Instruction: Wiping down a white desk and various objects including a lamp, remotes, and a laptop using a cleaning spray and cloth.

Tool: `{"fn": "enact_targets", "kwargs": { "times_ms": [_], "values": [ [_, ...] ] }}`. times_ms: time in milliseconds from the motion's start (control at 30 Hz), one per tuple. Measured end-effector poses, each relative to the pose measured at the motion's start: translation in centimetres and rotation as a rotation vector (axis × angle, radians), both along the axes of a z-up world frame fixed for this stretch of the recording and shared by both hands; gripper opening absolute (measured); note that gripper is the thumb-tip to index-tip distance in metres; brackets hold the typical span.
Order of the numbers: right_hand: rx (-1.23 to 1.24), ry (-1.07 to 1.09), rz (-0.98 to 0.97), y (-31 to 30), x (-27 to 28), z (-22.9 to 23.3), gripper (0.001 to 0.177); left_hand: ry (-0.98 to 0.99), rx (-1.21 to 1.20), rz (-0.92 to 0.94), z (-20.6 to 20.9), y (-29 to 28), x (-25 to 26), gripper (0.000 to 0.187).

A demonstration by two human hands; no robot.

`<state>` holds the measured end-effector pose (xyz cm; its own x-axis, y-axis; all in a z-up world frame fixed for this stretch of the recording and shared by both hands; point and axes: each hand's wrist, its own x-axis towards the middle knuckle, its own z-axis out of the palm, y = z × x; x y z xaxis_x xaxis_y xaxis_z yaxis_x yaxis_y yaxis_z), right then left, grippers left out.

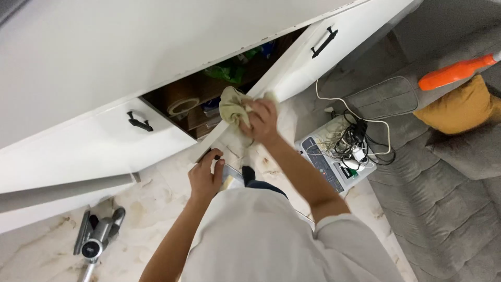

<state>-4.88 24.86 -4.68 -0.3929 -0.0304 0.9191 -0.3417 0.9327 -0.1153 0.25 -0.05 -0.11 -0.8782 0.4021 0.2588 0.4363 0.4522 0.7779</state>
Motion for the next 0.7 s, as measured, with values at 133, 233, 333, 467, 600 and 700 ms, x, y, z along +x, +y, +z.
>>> {"fn": "enact_targets", "kwargs": {
  "times_ms": [133, 233, 333, 467, 600, 700],
  "values": [
    [0.031, -0.015, 0.041, 11.5, -3.8, 1.8, 0.022, 0.07, 0.075, 0.045, 0.4, 0.8, 0.6, 0.015],
    [0.095, 0.062, -0.101, 18.0, -5.9, 3.4, 0.021, 0.043, 0.057, 0.088, 0.5, 0.7, 0.9, 0.008],
    [-0.075, 0.019, -0.227, 21.3, -7.5, 3.5, 0.016, 0.085, 0.076, 0.085, 0.8, 0.9, 0.5, 0.009],
    [-0.214, 0.093, -0.353, 16.6, -7.0, 3.0, 0.013, 0.065, 0.024, 0.104, -0.2, 0.6, -0.4, 0.008],
    [-0.258, 0.033, -0.173, 5.4, -4.3, 1.3, 0.013, 0.081, 0.028, 0.089, -3.2, -0.2, -2.7, 0.007],
    [-0.239, -0.06, 0.017, -3.6, -1.9, 5.7, 0.013, 0.148, 0.106, 0.117, -3.5, -0.6, -4.8, 0.011]
  ]
}}
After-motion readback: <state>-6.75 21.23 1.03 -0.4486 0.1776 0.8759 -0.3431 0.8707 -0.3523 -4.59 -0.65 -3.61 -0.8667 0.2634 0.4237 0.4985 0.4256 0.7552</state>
